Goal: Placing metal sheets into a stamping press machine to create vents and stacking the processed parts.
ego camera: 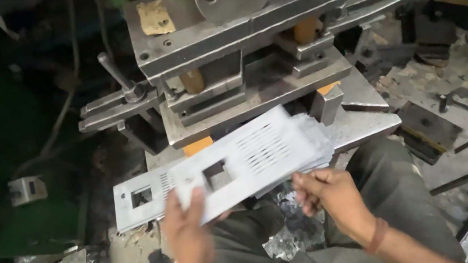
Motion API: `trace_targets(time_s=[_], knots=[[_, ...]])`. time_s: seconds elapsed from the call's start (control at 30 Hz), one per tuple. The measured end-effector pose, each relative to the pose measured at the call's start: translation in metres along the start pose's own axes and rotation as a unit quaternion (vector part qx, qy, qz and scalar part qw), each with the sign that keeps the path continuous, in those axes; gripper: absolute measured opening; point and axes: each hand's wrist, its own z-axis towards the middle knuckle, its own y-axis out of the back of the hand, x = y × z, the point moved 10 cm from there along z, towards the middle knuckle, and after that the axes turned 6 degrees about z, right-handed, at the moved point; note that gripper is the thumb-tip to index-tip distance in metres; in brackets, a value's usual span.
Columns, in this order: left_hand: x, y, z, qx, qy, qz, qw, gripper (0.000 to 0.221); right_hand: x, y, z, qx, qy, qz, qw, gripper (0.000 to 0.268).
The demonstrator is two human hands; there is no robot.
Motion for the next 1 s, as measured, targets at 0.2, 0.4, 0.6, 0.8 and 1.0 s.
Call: trace_targets(time_s=[0.2, 0.4, 0.6, 0.8, 1.0], knots=[[-0.01, -0.1, 0.04, 0.122, -0.059, -0.04, 0.99, 0.036, 0.084, -0.026, 0.012, -0.008, 0.108, 0.104, 0.989, 0.02], [-0.019, -0.119, 0.073, 0.154, -0.012, -0.045, 0.987, 0.032, 0.061, -0.02, 0.19, 0.149, 0.102, 0.351, 0.919, 0.046], [-0.009, -0.095, 0.039, 0.186, -0.005, 0.048, 0.981, 0.045, 0.124, -0.079, 0.168, -0.107, -0.022, 0.208, 0.972, 0.039], [0.04, -0.055, 0.024, 0.168, 0.043, 0.01, 0.985, 0.039, 0.122, -0.077, 0.156, -0.195, 0.033, 0.145, 0.97, 0.024], [0.022, 0.034, 0.05, 0.06, -0.074, 0.054, 0.994, 0.018, 0.121, -0.076, 0.157, -0.186, 0.025, 0.148, 0.971, 0.024]])
